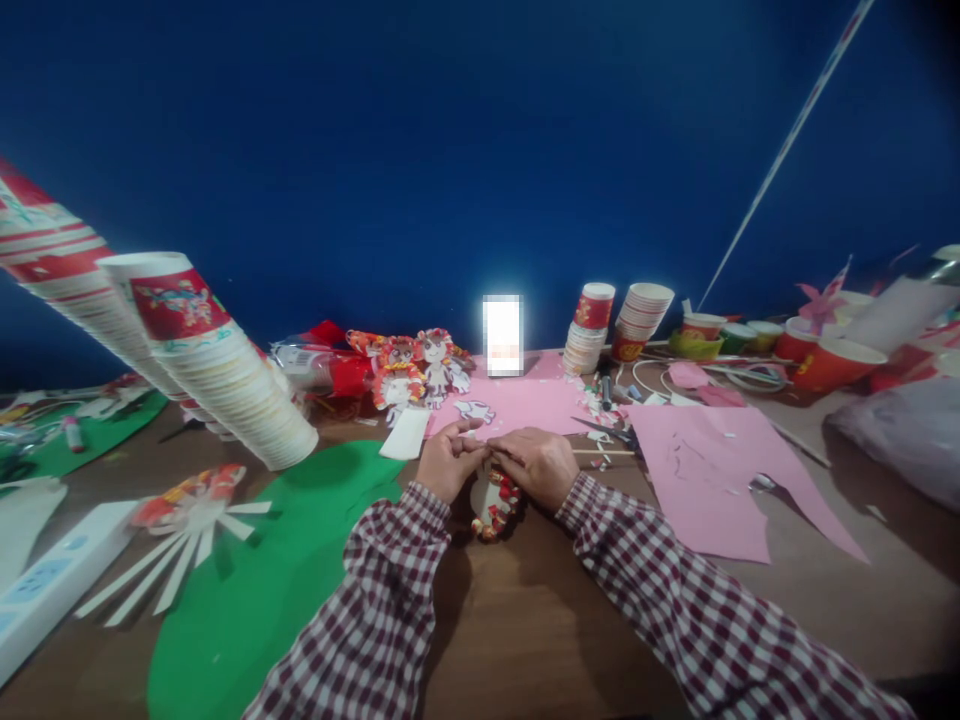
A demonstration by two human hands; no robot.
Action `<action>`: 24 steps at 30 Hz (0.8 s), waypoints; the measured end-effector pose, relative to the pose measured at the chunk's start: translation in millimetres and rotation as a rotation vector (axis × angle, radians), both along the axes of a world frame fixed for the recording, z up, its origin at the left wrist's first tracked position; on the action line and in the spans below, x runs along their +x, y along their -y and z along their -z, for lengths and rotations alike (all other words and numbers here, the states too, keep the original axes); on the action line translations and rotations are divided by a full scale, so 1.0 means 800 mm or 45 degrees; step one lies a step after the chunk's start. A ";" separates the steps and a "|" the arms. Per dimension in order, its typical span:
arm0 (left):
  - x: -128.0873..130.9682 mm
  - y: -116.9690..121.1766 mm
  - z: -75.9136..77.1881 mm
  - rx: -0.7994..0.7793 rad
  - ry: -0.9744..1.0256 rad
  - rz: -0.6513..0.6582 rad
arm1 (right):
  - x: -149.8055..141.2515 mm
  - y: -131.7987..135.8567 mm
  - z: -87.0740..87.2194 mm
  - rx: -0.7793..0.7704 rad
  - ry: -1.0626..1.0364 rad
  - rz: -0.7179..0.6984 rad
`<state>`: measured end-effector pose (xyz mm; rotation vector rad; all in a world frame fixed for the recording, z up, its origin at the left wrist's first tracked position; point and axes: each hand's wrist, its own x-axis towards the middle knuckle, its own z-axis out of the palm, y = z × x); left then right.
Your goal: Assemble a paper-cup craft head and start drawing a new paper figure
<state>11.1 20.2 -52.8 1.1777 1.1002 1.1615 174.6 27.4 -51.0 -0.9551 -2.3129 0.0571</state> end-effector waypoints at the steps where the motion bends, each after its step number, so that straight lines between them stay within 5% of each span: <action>1: 0.000 0.000 0.000 -0.005 0.014 0.005 | 0.000 0.000 0.001 -0.004 -0.005 -0.009; 7: -0.002 -0.003 0.007 -0.028 -0.004 0.016 | 0.002 -0.002 0.004 -0.058 -0.049 -0.106; 24: 0.002 -0.004 0.013 -0.031 0.045 -0.049 | -0.001 -0.002 0.005 -0.054 -0.151 -0.009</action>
